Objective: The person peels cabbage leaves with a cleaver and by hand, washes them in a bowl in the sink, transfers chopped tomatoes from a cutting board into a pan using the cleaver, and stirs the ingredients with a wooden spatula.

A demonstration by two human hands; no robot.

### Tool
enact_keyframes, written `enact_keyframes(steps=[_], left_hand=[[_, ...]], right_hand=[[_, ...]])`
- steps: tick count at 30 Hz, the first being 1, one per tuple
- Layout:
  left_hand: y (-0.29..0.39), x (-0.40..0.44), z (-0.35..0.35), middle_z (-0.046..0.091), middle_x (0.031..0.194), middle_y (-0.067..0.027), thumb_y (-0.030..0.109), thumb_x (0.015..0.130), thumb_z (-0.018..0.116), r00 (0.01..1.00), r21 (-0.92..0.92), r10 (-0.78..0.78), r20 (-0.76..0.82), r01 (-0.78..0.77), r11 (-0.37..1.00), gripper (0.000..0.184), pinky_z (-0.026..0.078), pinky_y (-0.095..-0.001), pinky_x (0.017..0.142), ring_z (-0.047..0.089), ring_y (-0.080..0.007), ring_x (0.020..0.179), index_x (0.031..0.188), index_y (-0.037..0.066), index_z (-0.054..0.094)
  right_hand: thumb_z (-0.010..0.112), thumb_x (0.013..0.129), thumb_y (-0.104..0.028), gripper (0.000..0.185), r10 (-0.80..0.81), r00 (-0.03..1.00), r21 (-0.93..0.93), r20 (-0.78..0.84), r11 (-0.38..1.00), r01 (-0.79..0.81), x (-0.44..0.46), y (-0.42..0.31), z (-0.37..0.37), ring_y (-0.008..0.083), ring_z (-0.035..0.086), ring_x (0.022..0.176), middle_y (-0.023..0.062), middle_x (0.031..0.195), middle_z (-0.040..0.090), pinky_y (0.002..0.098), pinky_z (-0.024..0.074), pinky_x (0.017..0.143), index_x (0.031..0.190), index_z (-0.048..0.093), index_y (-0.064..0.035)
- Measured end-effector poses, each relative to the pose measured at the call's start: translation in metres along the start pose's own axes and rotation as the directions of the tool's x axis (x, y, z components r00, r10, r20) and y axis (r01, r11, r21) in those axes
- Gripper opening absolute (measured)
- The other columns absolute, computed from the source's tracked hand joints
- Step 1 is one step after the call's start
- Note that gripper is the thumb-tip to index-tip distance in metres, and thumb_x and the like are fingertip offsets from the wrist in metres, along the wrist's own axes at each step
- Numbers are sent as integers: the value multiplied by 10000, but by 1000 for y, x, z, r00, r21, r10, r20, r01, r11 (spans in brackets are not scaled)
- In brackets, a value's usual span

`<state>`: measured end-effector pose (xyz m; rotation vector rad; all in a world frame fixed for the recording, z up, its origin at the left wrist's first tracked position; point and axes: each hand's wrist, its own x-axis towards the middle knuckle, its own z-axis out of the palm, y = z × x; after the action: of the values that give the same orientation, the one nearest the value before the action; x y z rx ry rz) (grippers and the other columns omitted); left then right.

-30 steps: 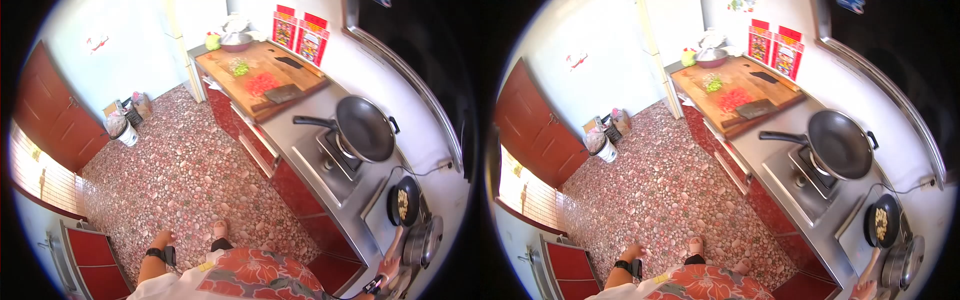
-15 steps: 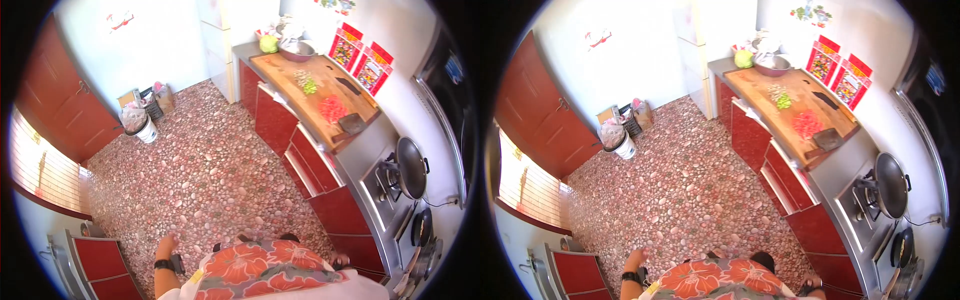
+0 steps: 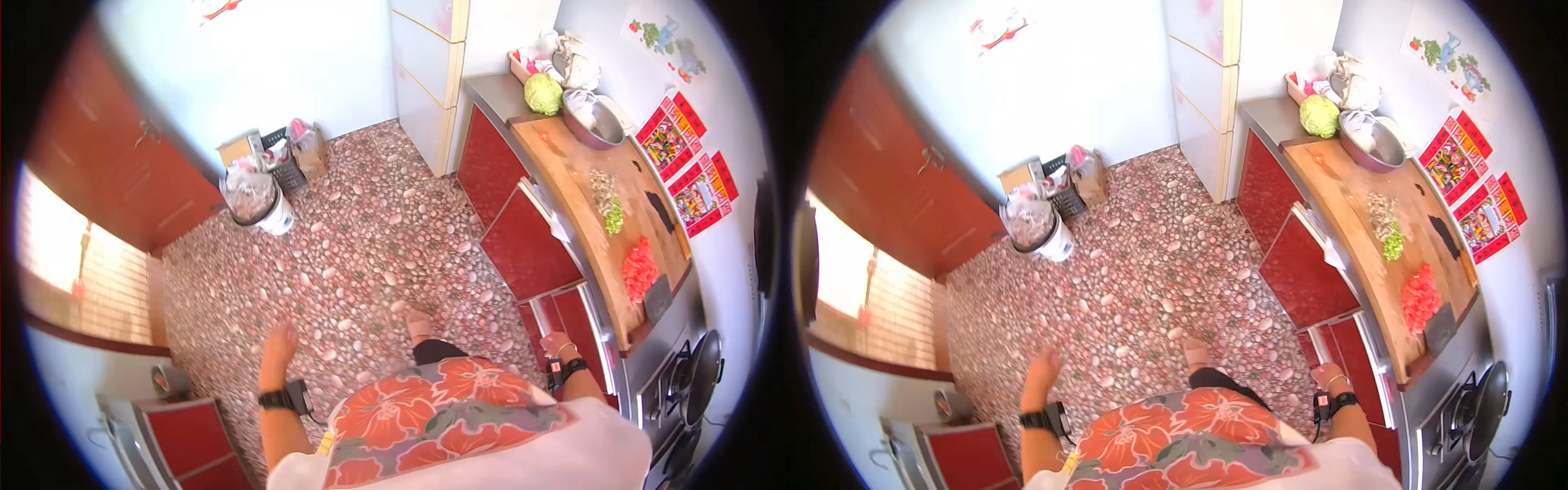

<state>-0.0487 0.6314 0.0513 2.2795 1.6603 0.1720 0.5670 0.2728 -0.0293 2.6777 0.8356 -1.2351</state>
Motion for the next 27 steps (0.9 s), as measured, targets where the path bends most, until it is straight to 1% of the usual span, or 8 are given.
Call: enact_keyframes(steps=[2,3,4,6,9,18,20,27], left_hand=[[-46,-15,-8,617,1009,-214,279,804,583,927,223,-249,281,189,956,373,464,-473,828,581,-393,934,1102,54,598],[-77,-28,-2,600,1034,-243,302,815,558,964,139,-178,199,152,979,376,462,-473,828,573,-412,940,1079,38,602],[-45,-24,-42,574,1079,-269,298,821,546,781,94,-456,428,463,881,384,460,-478,817,567,-437,936,1076,15,599],[-127,-62,27,595,1009,-275,281,831,533,914,158,-399,-76,406,900,400,465,-493,760,574,-446,893,1086,-22,582],[-136,2,42,598,995,-274,274,831,532,875,141,-472,110,457,878,392,466,-492,757,575,-443,890,1081,-23,583],[-208,376,-6,608,955,-273,252,831,531,985,69,122,125,-132,989,368,470,-489,747,580,-434,880,1066,-25,585],[-92,485,-73,619,930,-252,209,816,552,960,43,200,197,-213,976,323,475,-467,749,591,-413,874,1041,-19,595],[162,653,-92,625,856,-174,120,793,589,804,-127,582,123,-569,812,248,482,-404,741,615,-328,834,1018,19,607]], right_hand=[[489,810,-284,277,-205,977,-146,51,967,210,44,-29,-11,235,618,556,87,620,634,370,484,532,733,656,-77],[486,805,-291,294,-200,979,-138,46,969,204,42,-71,-40,248,617,554,98,601,628,382,485,539,722,660,-69],[483,801,-299,311,-195,980,-130,41,971,199,34,-121,-75,262,617,553,109,583,622,394,485,545,711,664,-61],[498,812,-342,357,-542,830,-434,-132,784,443,101,-159,-112,298,641,747,184,846,650,418,515,642,805,663,-25],[623,768,-283,374,-305,702,1,-644,917,399,147,-265,-196,316,624,898,199,951,644,377,512,790,1023,611,-10],[701,720,-382,739,112,564,366,-818,858,360,160,-413,-364,313,586,1035,212,1103,601,371,456,901,1272,436,32],[695,714,-405,796,121,447,326,-886,849,416,206,-397,-392,343,533,1112,249,1178,547,375,411,960,1291,403,59],[630,764,-401,765,144,473,233,-869,963,135,259,-392,-534,363,441,1211,234,1327,418,391,383,1000,1372,329,-48]])
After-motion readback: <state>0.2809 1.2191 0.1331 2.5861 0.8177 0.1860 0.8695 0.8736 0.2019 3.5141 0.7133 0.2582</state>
